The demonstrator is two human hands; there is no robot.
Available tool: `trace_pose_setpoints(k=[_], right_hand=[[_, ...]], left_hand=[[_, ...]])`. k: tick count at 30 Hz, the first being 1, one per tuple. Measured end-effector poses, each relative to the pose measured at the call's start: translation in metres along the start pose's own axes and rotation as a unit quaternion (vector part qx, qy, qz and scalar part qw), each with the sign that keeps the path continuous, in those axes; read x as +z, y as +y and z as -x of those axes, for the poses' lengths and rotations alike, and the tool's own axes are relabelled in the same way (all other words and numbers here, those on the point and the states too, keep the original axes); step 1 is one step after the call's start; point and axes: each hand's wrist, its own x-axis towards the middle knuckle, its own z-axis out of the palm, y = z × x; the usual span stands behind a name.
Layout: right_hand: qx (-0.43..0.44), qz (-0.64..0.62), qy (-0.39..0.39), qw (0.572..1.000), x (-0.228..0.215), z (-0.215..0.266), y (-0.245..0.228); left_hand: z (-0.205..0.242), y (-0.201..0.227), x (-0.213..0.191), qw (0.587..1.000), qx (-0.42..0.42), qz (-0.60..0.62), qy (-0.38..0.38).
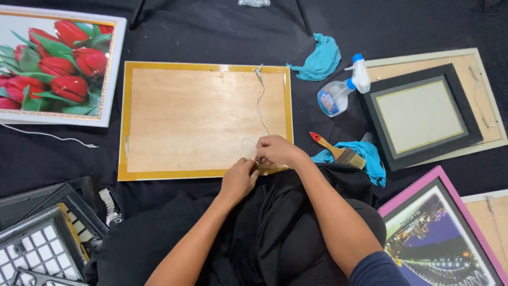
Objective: Attaching a metal hanging wire to the back of a picture frame by threading it through eyelets and twisting the ends to secure it.
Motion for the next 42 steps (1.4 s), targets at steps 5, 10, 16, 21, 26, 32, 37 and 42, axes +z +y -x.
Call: trace_pose_setpoints(k=[5,10,16,21,26,32,37,42], right_hand=[[-0.026,0.004,0.031,0.999,0.003,0.005,-0.020],[-0.030,0.064,0.062,0.996,-0.009,-0.008,-0.024],[-0.005,-0.008,0.093,0.996,-0.016,-0.009,-0.025],[-0.005,-0.088,0.058,0.994,-0.012,0.004,-0.038],[-0.117,-0.116,-0.002,0.986,-0.002,0.023,-0.053],[-0.073,0.085,0.013,0.994,-0.008,0.020,-0.044],[-0.033,0.113,-0.043,0.992,-0.010,0.019,-0.043],[-0.050,0.148,-0.094,0.983,-0.001,0.012,-0.032]], left_hand=[[-0.002,0.002,-0.007,0.996,0.047,-0.049,0.062],[-0.006,0.003,-0.011,0.997,-0.032,0.065,0.039],[-0.019,-0.011,-0.017,0.942,-0.133,0.309,0.014],[-0.024,-0.001,-0.041,0.806,-0.204,0.554,0.050],[-0.025,-0.055,0.040,0.841,-0.053,0.537,-0.035],[-0.014,0.009,-0.033,0.905,-0.147,0.400,-0.013],[-0.015,0.002,-0.049,0.826,-0.110,0.548,0.070],[-0.018,-0.012,-0.064,0.782,-0.114,0.608,0.082]])
